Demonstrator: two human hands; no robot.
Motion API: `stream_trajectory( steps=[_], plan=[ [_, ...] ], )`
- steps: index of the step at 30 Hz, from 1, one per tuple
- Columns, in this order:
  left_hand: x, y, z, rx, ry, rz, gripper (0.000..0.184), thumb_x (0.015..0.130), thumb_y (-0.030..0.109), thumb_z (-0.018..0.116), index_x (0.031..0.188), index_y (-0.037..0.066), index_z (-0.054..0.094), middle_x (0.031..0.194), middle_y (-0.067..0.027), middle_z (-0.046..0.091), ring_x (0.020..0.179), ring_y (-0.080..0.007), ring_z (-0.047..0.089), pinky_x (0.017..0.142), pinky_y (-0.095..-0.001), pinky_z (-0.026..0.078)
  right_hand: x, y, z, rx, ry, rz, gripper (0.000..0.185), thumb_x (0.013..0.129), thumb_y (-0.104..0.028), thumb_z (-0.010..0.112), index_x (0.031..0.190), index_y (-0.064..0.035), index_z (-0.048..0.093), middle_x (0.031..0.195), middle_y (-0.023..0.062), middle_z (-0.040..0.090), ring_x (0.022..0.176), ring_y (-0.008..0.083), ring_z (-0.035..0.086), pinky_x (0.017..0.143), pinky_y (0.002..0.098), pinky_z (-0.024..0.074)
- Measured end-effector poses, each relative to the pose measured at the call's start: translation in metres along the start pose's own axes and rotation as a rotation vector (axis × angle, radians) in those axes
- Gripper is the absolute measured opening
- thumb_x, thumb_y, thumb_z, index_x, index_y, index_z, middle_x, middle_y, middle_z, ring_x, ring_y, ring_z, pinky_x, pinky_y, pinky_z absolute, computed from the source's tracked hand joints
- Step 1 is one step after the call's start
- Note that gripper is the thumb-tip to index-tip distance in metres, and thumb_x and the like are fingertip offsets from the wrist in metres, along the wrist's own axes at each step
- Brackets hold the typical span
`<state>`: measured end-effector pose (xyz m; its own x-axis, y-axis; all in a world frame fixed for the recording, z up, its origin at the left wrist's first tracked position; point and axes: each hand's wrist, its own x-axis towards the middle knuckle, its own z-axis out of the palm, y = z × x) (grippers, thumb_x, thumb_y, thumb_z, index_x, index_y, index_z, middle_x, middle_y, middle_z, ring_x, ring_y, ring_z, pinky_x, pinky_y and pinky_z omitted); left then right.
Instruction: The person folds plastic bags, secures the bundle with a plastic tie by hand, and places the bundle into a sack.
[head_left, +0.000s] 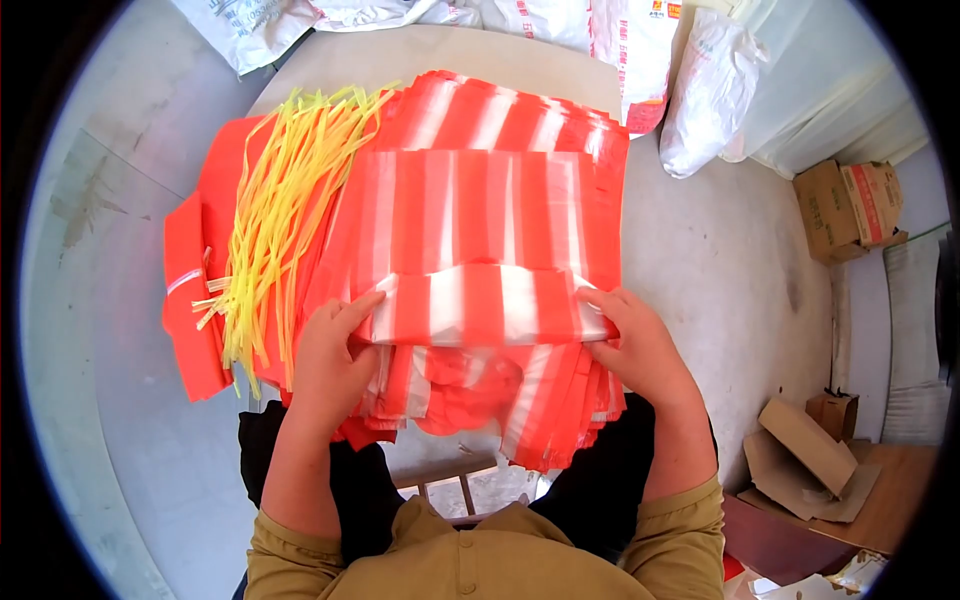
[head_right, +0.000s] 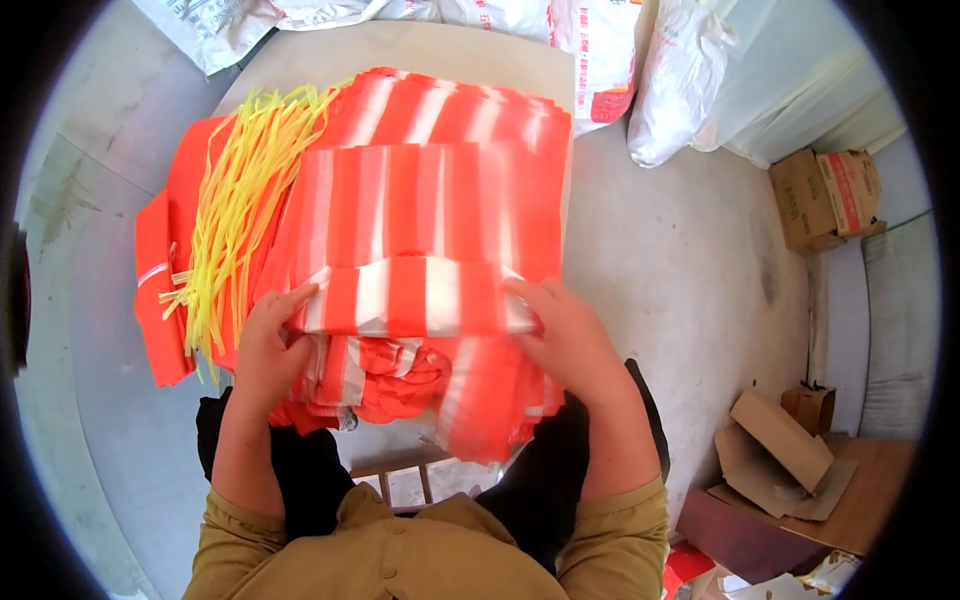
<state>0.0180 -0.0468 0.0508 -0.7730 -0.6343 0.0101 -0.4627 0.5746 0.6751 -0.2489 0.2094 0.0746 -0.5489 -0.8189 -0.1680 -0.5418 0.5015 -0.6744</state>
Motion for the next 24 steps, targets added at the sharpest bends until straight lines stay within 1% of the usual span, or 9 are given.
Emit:
stream_trajectory(
  steps=[6,10,13,15,16,18,19,21,24],
  plan=[
    [0.001,-0.015,0.007,0.091,0.155,0.199,0.053,0.076,-0.012,0.068,0.126,0.007,0.075,0.099,-0.0125,0.06,0.094,-0.031,0.06,0.083,-0.0382,0.049,0.001,0.015,0.005,-0.184,0.156,-0.25,0.045,0.079,0.003,0.073,0.122,-0.0103,0.074,0.103,0.015,0.063,0.097,0.0364,0.064,0.083,0.0447,0.0536],
    [-0.001,-0.012,0.002,0.073,0.172,0.13,0.043,0.077,-0.008,0.071,0.116,0.006,0.078,0.102,-0.0124,0.063,0.099,-0.0318,0.061,0.088,-0.0408,0.05,0.001,0.012,-0.001,-0.234,0.258,-0.329,0.037,0.077,0.005,0.075,0.111,-0.0098,0.078,0.109,0.0127,0.068,0.104,0.0342,0.066,0.087,0.043,0.0551],
    [0.002,-0.013,-0.003,0.133,0.303,0.286,0.031,0.079,-0.007,0.075,0.109,0.002,0.075,0.11,-0.0106,0.065,0.104,-0.0283,0.062,0.09,-0.0388,0.05,0.005,0.012,-0.008,-0.217,0.333,-0.5,0.026,0.081,0.006,0.075,0.104,-0.007,0.077,0.11,0.01,0.072,0.107,0.029,0.067,0.088,0.0388,0.0561],
    [0.003,-0.018,-0.009,-0.132,0.251,0.3,0.022,0.088,-0.004,0.072,0.11,0.002,0.071,0.105,-0.0069,0.064,0.102,-0.0215,0.061,0.091,-0.0353,0.049,0.007,0.016,-0.018,-0.085,0.28,-0.576,0.021,0.083,0.007,0.074,0.1,-0.0047,0.076,0.107,0.0086,0.073,0.103,0.0249,0.068,0.088,0.0364,0.0559],
    [0.003,-0.019,-0.01,-0.265,0.224,0.305,0.018,0.093,-0.003,0.07,0.11,0.002,0.069,0.102,-0.0051,0.063,0.101,-0.0181,0.06,0.092,-0.0336,0.049,0.004,0.015,-0.019,0.104,0.205,-0.416,0.018,0.085,0.006,0.073,0.099,-0.0036,0.075,0.107,0.0075,0.073,0.101,0.0219,0.068,0.088,0.0346,0.0554],
    [0.002,-0.02,-0.008,-0.535,0.144,0.019,0.013,0.095,0.001,0.071,0.107,0.001,0.066,0.098,-0.0059,0.065,0.093,-0.0144,0.061,0.084,-0.029,0.049,-0.003,0.014,-0.019,0.472,0.05,-0.084,0.01,0.089,0.005,0.071,0.098,-0.0012,0.072,0.106,0.0054,0.072,0.097,0.0159,0.067,0.087,0.0309,0.0544],
    [0.002,-0.02,-0.006,-0.666,0.102,-0.127,0.012,0.096,0.003,0.071,0.105,0.0,0.064,0.096,-0.0063,0.065,0.088,-0.0125,0.062,0.08,-0.0267,0.049,0.0,0.015,-0.017,0.47,0.069,0.003,0.01,0.091,0.002,0.071,0.101,-0.001,0.071,0.105,0.0039,0.072,0.094,0.0132,0.066,0.085,0.0294,0.0537],
    [0.012,-0.012,0.004,-0.513,0.202,-0.154,0.017,0.098,0.006,0.07,0.114,0.002,0.065,0.087,-0.0045,0.063,0.08,-0.01,0.06,0.075,-0.0253,0.048,0.013,0.019,-0.011,0.462,0.11,0.178,0.013,0.095,-0.005,0.071,0.108,-0.0006,0.07,0.101,0.001,0.07,0.09,0.0079,0.064,0.08,0.0263,0.0523],
    [0.026,-0.003,0.01,-0.292,0.245,-0.196,0.026,0.1,0.01,0.069,0.125,0.004,0.065,0.081,-0.0041,0.061,0.074,-0.0102,0.058,0.069,-0.0269,0.048,0.029,0.021,0.007,0.583,0.252,0.156,0.027,0.096,-0.009,0.071,0.122,-0.0019,0.065,0.1,0.0007,0.068,0.089,0.0069,0.062,0.078,0.0262,0.0515]
  ],
)
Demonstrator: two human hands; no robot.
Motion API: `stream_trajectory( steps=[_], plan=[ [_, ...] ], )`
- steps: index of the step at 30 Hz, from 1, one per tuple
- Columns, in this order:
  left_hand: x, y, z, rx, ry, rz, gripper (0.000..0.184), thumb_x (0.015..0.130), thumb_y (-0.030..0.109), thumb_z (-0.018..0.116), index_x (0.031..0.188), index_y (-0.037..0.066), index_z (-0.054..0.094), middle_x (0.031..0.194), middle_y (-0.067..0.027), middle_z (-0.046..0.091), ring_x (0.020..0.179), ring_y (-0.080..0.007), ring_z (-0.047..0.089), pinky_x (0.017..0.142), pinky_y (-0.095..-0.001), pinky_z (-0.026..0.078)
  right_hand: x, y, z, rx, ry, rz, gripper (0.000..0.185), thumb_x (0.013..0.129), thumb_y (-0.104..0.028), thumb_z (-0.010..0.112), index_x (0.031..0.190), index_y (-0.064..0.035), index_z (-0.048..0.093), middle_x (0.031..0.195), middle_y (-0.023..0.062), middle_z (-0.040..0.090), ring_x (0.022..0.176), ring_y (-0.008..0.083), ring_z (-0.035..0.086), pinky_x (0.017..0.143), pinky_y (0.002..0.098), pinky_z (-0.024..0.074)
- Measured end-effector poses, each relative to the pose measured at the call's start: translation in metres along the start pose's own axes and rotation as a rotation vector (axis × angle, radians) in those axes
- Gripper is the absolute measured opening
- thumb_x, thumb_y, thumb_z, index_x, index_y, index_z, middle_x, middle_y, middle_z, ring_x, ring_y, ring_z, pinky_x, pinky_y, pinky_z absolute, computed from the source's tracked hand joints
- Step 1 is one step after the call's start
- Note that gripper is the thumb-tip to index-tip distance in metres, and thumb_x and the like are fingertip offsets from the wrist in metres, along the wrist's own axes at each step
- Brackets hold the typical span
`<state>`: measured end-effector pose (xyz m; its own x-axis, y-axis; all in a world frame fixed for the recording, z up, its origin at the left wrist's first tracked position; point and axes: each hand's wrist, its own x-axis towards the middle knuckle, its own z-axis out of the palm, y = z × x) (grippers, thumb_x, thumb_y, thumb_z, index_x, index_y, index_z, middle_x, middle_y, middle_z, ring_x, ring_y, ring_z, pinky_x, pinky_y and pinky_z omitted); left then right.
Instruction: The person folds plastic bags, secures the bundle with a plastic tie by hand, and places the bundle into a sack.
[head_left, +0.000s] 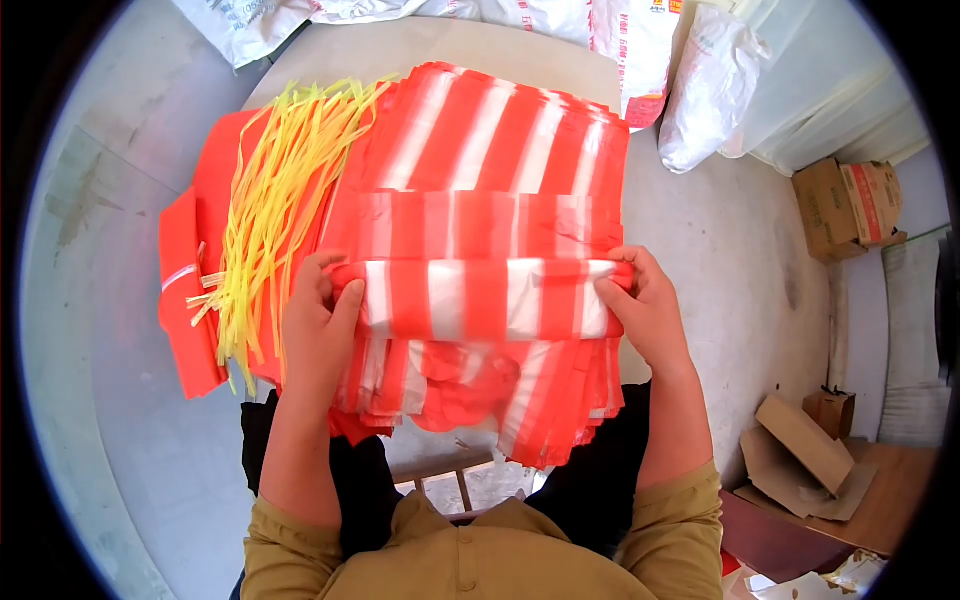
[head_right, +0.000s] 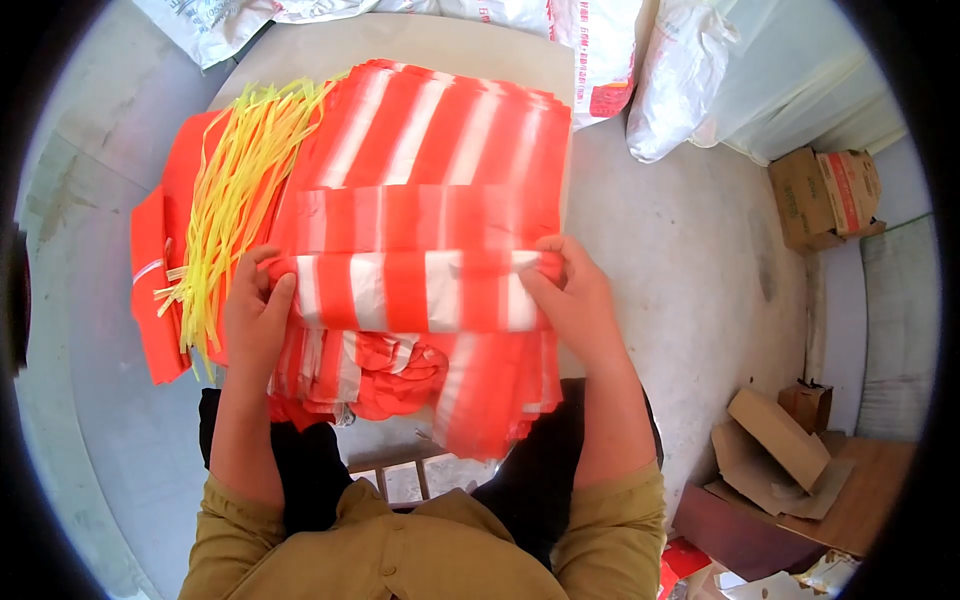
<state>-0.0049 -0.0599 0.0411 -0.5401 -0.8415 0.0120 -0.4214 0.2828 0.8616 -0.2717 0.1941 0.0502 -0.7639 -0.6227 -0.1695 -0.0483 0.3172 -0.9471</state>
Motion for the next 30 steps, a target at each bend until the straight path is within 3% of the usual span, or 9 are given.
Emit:
stream_trajectory(
  steps=[1,7,10,13,16,19,22,25,30],
  plan=[
    [0.002,0.002,0.001,0.075,0.006,-0.006,0.03,0.1,0.011,0.069,0.129,0.005,0.065,0.08,-0.0044,0.061,0.073,-0.0109,0.058,0.067,-0.0281,0.048,0.005,0.007,0.002,-0.005,0.006,-0.006,0.037,0.096,-0.012,0.072,0.13,-0.0031,0.061,0.101,0.0024,0.069,0.09,0.0084,0.063,0.078,0.027,0.0522],
    [0.008,-0.003,0.014,0.281,0.076,0.153,0.035,0.098,0.019,0.072,0.132,0.008,0.068,0.081,-0.0103,0.067,0.07,-0.024,0.063,0.068,-0.0365,0.052,0.017,0.016,0.011,-0.161,0.087,-0.023,0.04,0.097,-0.021,0.072,0.131,-0.0027,0.06,0.1,0.0088,0.07,0.088,0.0155,0.067,0.079,0.032,0.0535],
    [0.009,0.0,0.015,0.403,0.07,0.154,0.033,0.097,0.019,0.073,0.128,0.008,0.071,0.095,-0.0118,0.071,0.08,-0.0281,0.067,0.073,-0.0389,0.054,0.016,0.009,0.007,-0.264,0.066,0.011,0.042,0.096,-0.023,0.074,0.131,-0.0034,0.06,0.098,0.009,0.071,0.087,0.0163,0.066,0.079,0.0325,0.0532],
    [0.009,-0.003,0.013,0.485,0.111,0.275,0.033,0.094,0.018,0.074,0.125,0.008,0.072,0.112,-0.0123,0.071,0.094,-0.03,0.068,0.08,-0.0395,0.054,0.016,0.001,-0.003,-0.417,0.148,0.03,0.032,0.098,-0.019,0.071,0.124,-0.0024,0.065,0.096,0.0062,0.071,0.086,0.0145,0.064,0.078,0.0311,0.0528],
    [0.007,-0.008,0.013,0.542,0.177,0.543,0.035,0.09,0.021,0.077,0.123,0.009,0.074,0.126,-0.0115,0.068,0.112,-0.0326,0.065,0.092,-0.0453,0.052,0.018,0.008,-0.014,-0.225,0.28,-0.152,0.014,0.104,-0.008,0.063,0.115,-0.0017,0.068,0.097,0.0004,0.069,0.088,0.0088,0.06,0.079,0.0263,0.0507],
    [-0.007,0.01,0.019,0.655,0.147,0.717,0.04,0.087,0.023,0.078,0.124,0.009,0.073,0.135,-0.0106,0.067,0.129,-0.0351,0.06,0.106,-0.0547,0.045,0.018,-0.002,-0.011,-0.142,0.253,-0.158,0.014,0.104,-0.007,0.062,0.114,-0.0007,0.069,0.098,0.0,0.07,0.087,0.0093,0.059,0.078,0.0255,0.0502],
    [-0.008,0.008,0.032,0.695,0.004,0.722,0.048,0.086,0.025,0.078,0.131,0.011,0.07,0.145,-0.0108,0.063,0.143,-0.0352,0.052,0.116,-0.0609,0.036,0.028,0.005,-0.003,-0.192,0.247,-0.156,0.016,0.102,-0.007,0.065,0.116,-0.0004,0.069,0.099,0.0006,0.07,0.086,0.0095,0.059,0.077,0.0257,0.0504],
    [-0.009,0.008,0.039,0.703,-0.096,0.653,0.055,0.09,0.021,0.072,0.143,0.009,0.063,0.151,-0.0133,0.059,0.149,-0.0373,0.047,0.122,-0.0606,0.031,0.037,0.012,0.001,-0.307,0.241,-0.154,0.022,0.098,-0.007,0.068,0.119,0.0,0.069,0.098,0.0007,0.07,0.084,0.0094,0.058,0.075,0.026,0.0506],
    [-0.009,0.014,0.039,0.72,-0.121,0.623,0.059,0.089,0.026,0.072,0.145,0.01,0.062,0.151,-0.0133,0.058,0.148,-0.0373,0.047,0.123,-0.0607,0.029,0.042,0.008,0.006,-0.303,0.218,-0.105,0.029,0.095,-0.006,0.071,0.123,0.0004,0.066,0.094,0.0,0.068,0.081,0.0089,0.058,0.074,0.0263,0.0506]
  ],
)
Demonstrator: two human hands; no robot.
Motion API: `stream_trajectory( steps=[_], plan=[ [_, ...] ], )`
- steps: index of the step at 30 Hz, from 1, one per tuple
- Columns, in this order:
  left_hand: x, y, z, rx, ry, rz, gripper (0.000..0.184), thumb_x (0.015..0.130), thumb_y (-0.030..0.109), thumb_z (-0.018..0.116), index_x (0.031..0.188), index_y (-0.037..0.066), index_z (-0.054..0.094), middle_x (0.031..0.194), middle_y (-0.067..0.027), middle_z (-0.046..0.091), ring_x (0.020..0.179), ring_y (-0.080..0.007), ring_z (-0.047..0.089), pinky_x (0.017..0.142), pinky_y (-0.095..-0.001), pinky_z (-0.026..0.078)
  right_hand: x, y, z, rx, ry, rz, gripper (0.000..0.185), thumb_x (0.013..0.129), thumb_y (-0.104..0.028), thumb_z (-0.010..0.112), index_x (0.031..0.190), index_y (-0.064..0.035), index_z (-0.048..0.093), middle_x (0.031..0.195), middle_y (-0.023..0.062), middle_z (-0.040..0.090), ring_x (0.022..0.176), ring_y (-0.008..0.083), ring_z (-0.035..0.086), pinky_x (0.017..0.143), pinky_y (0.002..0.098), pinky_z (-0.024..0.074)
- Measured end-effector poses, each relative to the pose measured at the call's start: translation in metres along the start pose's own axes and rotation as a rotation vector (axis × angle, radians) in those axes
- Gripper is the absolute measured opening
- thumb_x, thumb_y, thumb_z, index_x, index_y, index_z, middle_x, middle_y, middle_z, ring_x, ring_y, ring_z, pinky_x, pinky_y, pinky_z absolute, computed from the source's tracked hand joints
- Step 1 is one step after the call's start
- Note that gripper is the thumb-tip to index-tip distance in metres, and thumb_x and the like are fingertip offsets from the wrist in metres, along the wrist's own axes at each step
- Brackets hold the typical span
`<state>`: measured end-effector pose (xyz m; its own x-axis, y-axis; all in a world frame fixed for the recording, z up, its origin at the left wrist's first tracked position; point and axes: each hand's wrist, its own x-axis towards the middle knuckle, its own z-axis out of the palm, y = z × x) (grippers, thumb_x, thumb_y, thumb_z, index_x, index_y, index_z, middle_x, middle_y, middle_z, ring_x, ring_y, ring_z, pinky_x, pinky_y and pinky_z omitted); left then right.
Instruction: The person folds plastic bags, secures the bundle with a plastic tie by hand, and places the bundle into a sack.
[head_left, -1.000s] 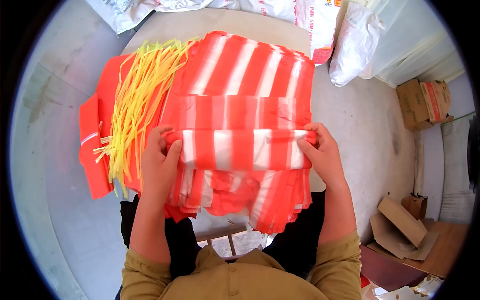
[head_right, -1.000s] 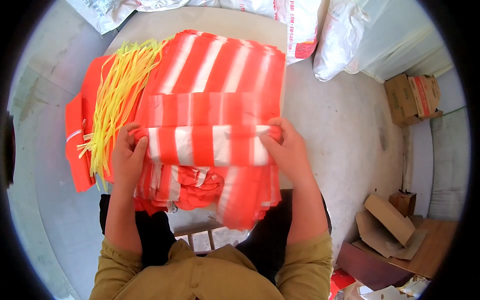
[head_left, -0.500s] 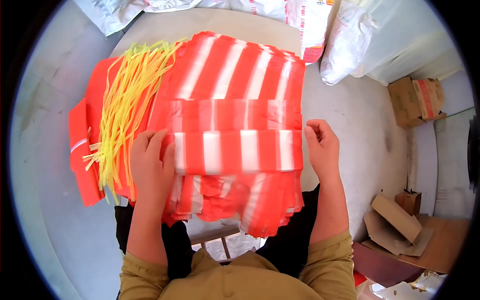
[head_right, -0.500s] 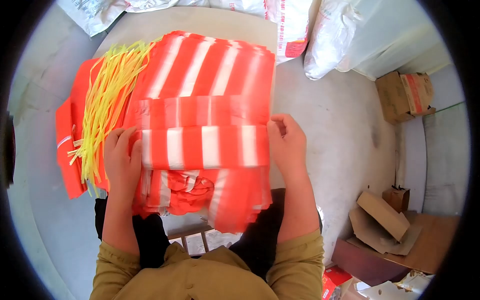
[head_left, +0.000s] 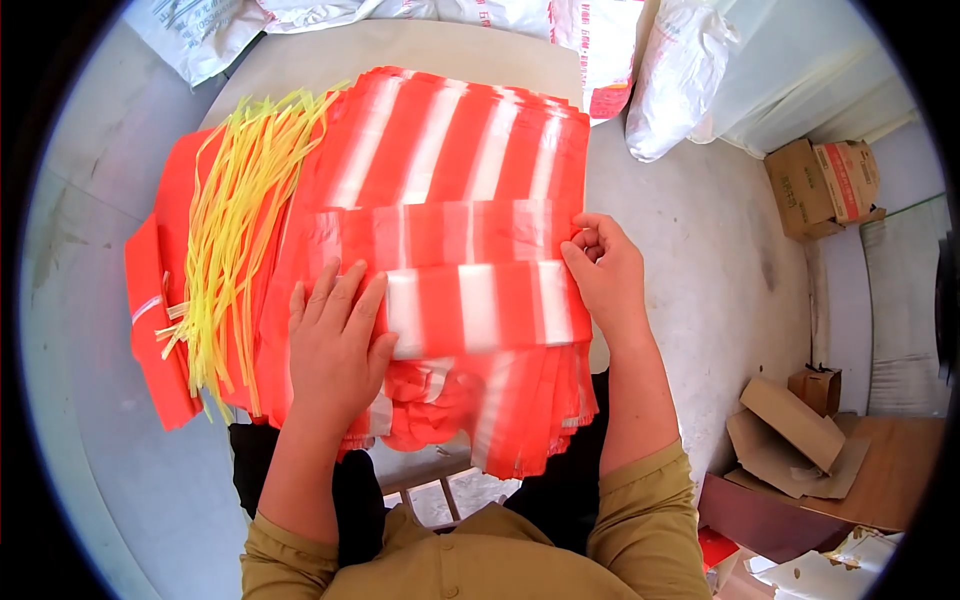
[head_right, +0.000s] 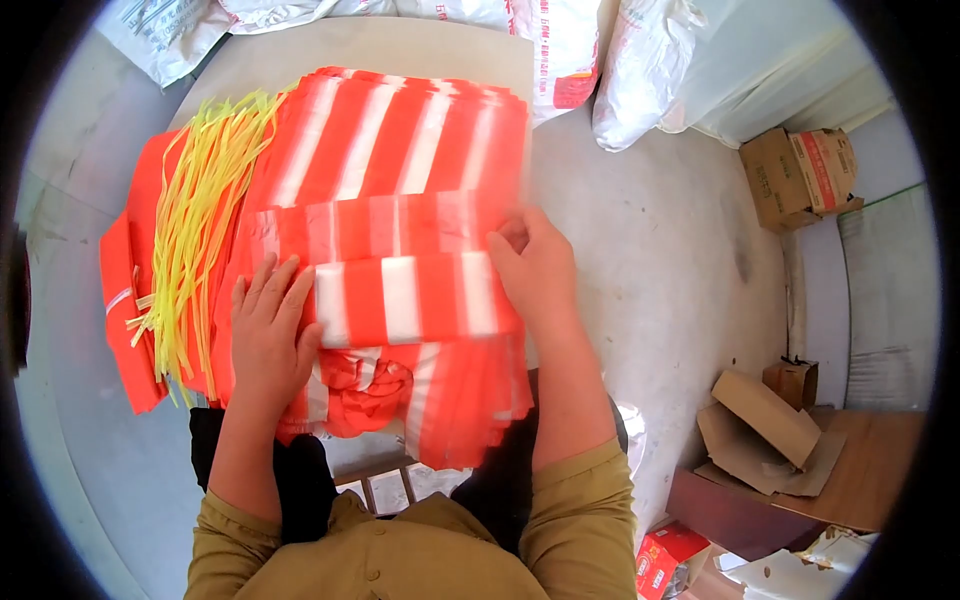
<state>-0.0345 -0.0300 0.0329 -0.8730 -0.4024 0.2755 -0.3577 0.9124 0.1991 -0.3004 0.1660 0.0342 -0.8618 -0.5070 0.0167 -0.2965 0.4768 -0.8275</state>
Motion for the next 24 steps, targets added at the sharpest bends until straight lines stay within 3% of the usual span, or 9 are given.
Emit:
stream_trajectory(
  steps=[10,11,14,24],
  plan=[
    [0.003,-0.004,0.007,-0.037,0.008,-0.004,0.061,0.086,0.027,0.077,0.142,0.011,0.062,0.144,-0.0132,0.06,0.139,-0.0355,0.053,0.117,-0.0607,0.034,0.004,0.01,-0.002,0.202,0.044,0.04,0.028,0.091,-0.002,0.068,0.119,-0.002,0.063,0.091,0.0016,0.065,0.081,0.01,0.059,0.073,0.0276,0.05],
    [0.003,-0.005,0.007,-0.007,0.021,0.019,0.061,0.087,0.036,0.077,0.142,0.013,0.062,0.14,-0.0124,0.06,0.136,-0.0338,0.054,0.114,-0.0627,0.037,0.005,0.013,-0.003,0.2,0.036,0.046,0.027,0.092,-0.002,0.067,0.119,-0.0021,0.063,0.091,0.0013,0.065,0.081,0.0097,0.058,0.073,0.0272,0.0497],
    [0.002,-0.004,0.007,-0.053,0.005,-0.01,0.061,0.087,0.033,0.077,0.143,0.013,0.062,0.144,-0.0123,0.06,0.138,-0.0345,0.053,0.117,-0.0624,0.034,0.004,0.009,-0.003,0.15,0.017,0.053,0.023,0.094,-0.001,0.065,0.117,-0.0019,0.062,0.091,0.0002,0.062,0.08,0.0088,0.056,0.073,0.0261,0.0486],
    [0.001,-0.007,0.006,-0.091,0.017,0.002,0.06,0.09,0.037,0.075,0.143,0.012,0.062,0.146,-0.0127,0.058,0.141,-0.0357,0.051,0.115,-0.0644,0.037,0.003,0.002,-0.004,0.062,0.019,0.067,0.02,0.094,0.002,0.061,0.113,-0.0017,0.06,0.088,-0.0013,0.058,0.076,0.008,0.052,0.071,0.0251,0.047]
  ],
)
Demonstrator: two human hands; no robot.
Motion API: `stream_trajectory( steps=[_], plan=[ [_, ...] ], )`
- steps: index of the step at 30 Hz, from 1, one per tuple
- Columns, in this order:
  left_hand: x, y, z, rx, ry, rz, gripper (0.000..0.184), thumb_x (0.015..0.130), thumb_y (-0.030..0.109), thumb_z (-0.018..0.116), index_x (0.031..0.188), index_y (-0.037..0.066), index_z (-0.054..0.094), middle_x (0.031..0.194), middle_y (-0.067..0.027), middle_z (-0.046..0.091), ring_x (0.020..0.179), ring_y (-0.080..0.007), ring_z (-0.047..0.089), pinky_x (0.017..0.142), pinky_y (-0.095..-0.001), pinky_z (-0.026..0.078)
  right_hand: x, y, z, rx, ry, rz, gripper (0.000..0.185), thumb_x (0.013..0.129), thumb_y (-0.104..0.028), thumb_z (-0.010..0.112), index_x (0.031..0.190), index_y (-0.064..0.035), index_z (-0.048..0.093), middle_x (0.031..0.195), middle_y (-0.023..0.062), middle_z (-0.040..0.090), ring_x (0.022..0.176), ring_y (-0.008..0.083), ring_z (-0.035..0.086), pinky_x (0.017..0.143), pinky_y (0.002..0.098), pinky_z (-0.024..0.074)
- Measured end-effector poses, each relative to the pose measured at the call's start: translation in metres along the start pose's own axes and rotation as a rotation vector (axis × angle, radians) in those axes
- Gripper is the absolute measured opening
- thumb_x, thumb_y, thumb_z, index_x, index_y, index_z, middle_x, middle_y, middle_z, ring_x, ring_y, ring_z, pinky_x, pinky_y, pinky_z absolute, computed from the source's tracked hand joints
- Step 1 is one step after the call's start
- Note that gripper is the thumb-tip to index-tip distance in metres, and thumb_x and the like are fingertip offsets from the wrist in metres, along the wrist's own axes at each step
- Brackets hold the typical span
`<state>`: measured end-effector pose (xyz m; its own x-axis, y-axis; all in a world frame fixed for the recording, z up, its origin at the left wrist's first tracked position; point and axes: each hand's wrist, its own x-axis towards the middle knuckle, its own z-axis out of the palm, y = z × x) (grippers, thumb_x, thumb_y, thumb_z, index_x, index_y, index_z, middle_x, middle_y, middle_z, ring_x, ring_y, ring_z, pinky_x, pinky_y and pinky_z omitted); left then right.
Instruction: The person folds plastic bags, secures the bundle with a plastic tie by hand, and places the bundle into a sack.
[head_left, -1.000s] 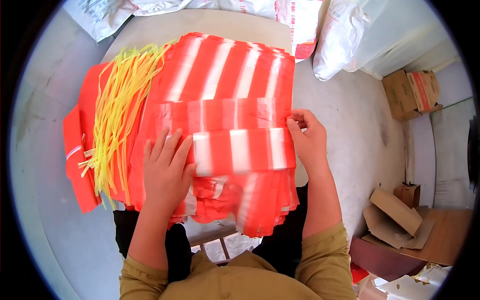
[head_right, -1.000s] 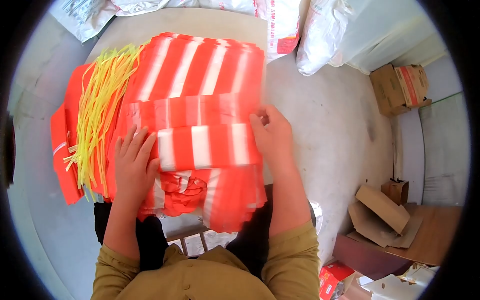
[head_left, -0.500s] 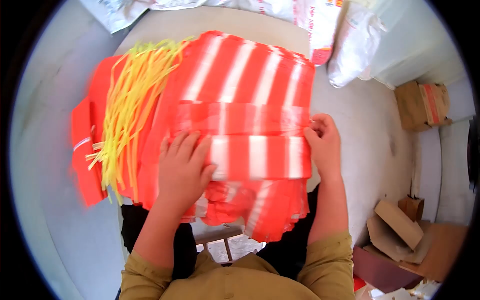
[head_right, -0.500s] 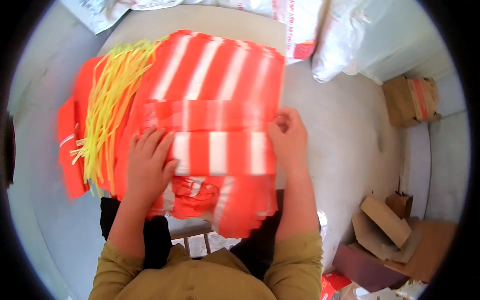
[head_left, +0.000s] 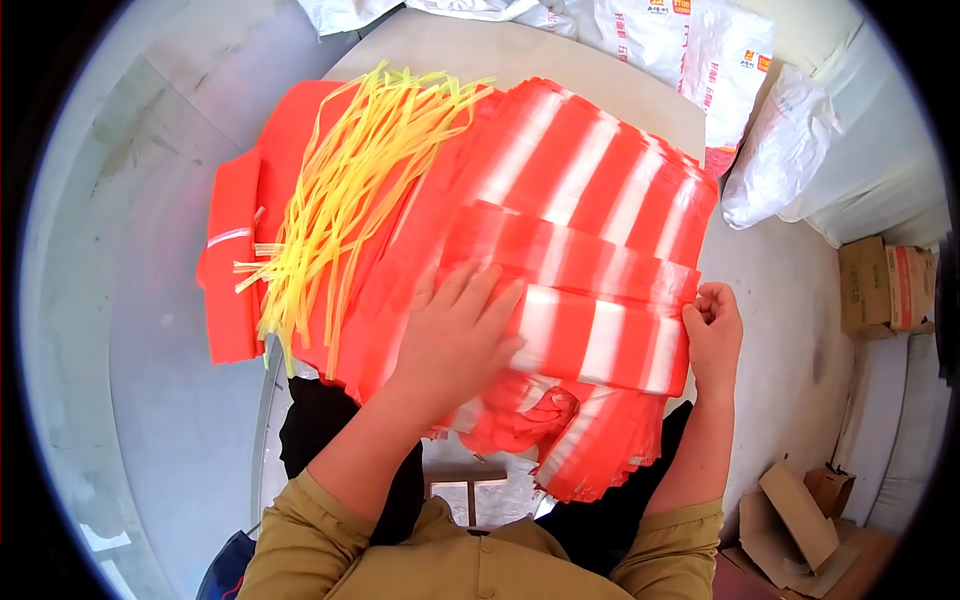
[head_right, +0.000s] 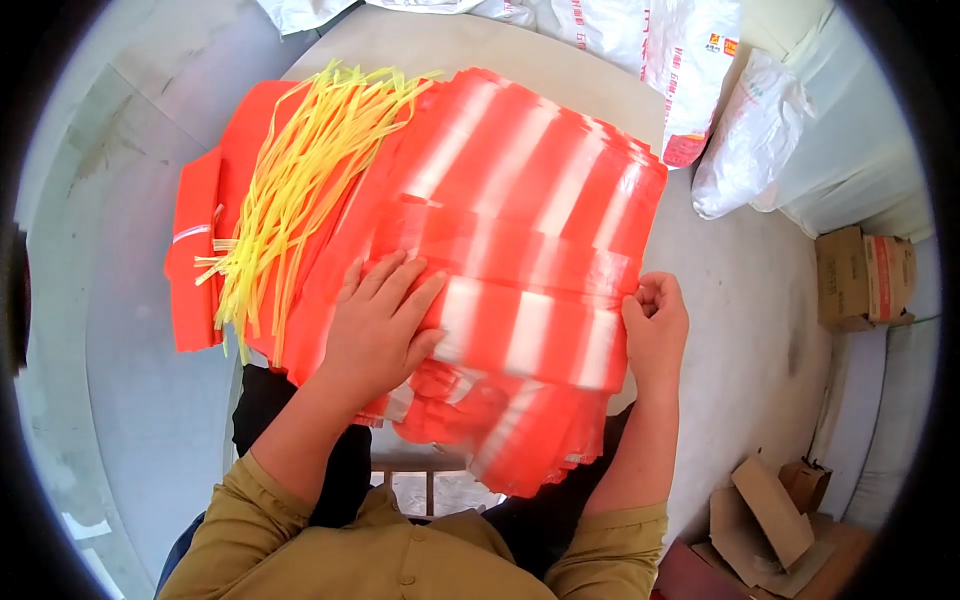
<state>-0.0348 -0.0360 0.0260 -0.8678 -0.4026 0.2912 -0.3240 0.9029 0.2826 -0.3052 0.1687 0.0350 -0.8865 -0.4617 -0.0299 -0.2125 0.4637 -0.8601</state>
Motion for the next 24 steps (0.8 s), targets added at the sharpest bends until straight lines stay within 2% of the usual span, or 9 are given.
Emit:
stream_trajectory(
  steps=[4,7,10,12,14,17,20,22,24],
  plan=[
    [0.0,-0.001,0.0,-0.002,0.004,0.002,0.06,0.09,0.037,0.076,0.142,0.012,0.062,0.146,-0.0126,0.058,0.141,-0.0356,0.052,0.114,-0.0629,0.038,0.0,0.0,-0.003,-0.039,-0.016,0.028,0.02,0.094,0.001,0.062,0.114,-0.0016,0.061,0.089,0.0005,0.059,0.077,0.0095,0.053,0.072,0.0262,0.0479],
    [0.0,0.0,-0.001,0.008,0.017,0.005,0.059,0.089,0.034,0.076,0.142,0.012,0.063,0.146,-0.012,0.059,0.14,-0.0347,0.052,0.113,-0.0607,0.04,-0.005,-0.004,0.004,-0.288,0.129,-0.159,0.022,0.095,-0.002,0.066,0.117,-0.0019,0.064,0.093,0.0054,0.066,0.083,0.0183,0.06,0.076,0.0334,0.0516],
    [0.001,0.003,0.002,0.027,0.023,0.045,0.06,0.087,0.033,0.079,0.142,0.012,0.063,0.148,-0.0116,0.058,0.142,-0.0327,0.052,0.115,-0.0585,0.039,-0.02,-0.02,0.019,-0.429,0.202,-0.727,0.025,0.095,-0.009,0.071,0.119,-0.0025,0.066,0.105,0.0113,0.07,0.095,0.0297,0.065,0.085,0.0424,0.0539],
    [0.001,0.005,0.002,-0.001,-0.02,0.146,0.063,0.087,0.033,0.08,0.143,0.012,0.062,0.151,-0.0112,0.057,0.145,-0.0316,0.05,0.117,-0.0574,0.039,-0.042,-0.036,0.037,-0.358,-0.151,-0.824,0.036,0.091,-0.009,0.075,0.126,-0.0047,0.067,0.123,0.0121,0.072,0.117,0.0338,0.067,0.104,0.0454,0.0517],
    [0.002,0.008,-0.001,-0.041,-0.095,0.173,0.067,0.086,0.035,0.082,0.145,0.012,0.06,0.153,-0.0108,0.056,0.147,-0.0311,0.048,0.12,-0.0569,0.037,-0.055,-0.056,0.057,-0.442,-0.439,-0.959,0.055,0.087,-0.02,0.081,0.137,-0.0058,0.064,0.144,0.0126,0.065,0.136,0.0358,0.058,0.116,0.0488,0.0448],
    [0.004,0.011,-0.008,-0.102,-0.196,0.114,0.075,0.083,0.039,0.084,0.148,0.012,0.058,0.157,-0.0108,0.054,0.15,-0.0313,0.045,0.123,-0.057,0.034,-0.057,-0.054,0.059,-0.485,-0.584,-0.811,0.075,0.082,-0.032,0.085,0.148,-0.0069,0.058,0.158,0.0124,0.054,0.148,0.0344,0.048,0.124,0.0507,0.037],
    [0.003,-0.001,-0.018,-0.103,-0.2,0.081,0.082,0.079,0.04,0.087,0.15,0.012,0.056,0.158,-0.0115,0.053,0.151,-0.0318,0.044,0.124,-0.0573,0.032,-0.048,-0.054,0.044,-0.572,-0.628,-0.754,0.081,0.085,-0.043,0.083,0.15,-0.0046,0.055,0.16,0.0159,0.051,0.151,0.0344,0.043,0.126,0.0505,0.0323],
    [0.001,-0.009,-0.025,-0.078,-0.216,0.039,0.086,0.076,0.039,0.089,0.151,0.012,0.055,0.158,-0.0123,0.053,0.152,-0.0318,0.043,0.125,-0.0573,0.031,-0.048,-0.051,0.036,-0.617,-0.656,-0.717,0.087,0.08,-0.038,0.085,0.154,-0.0066,0.052,0.165,0.0141,0.046,0.155,0.0339,0.037,0.129,0.0508,0.0279],
    [-0.002,-0.016,-0.028,-0.078,-0.211,0.021,0.082,0.076,0.031,0.087,0.148,0.009,0.055,0.159,-0.0133,0.052,0.153,-0.0325,0.042,0.125,-0.0574,0.031,-0.049,-0.046,0.027,-0.657,-0.657,-0.681,0.091,0.077,-0.034,0.086,0.156,-0.0074,0.051,0.168,0.0132,0.042,0.158,0.0337,0.033,0.13,0.051,0.0244]
  ],
)
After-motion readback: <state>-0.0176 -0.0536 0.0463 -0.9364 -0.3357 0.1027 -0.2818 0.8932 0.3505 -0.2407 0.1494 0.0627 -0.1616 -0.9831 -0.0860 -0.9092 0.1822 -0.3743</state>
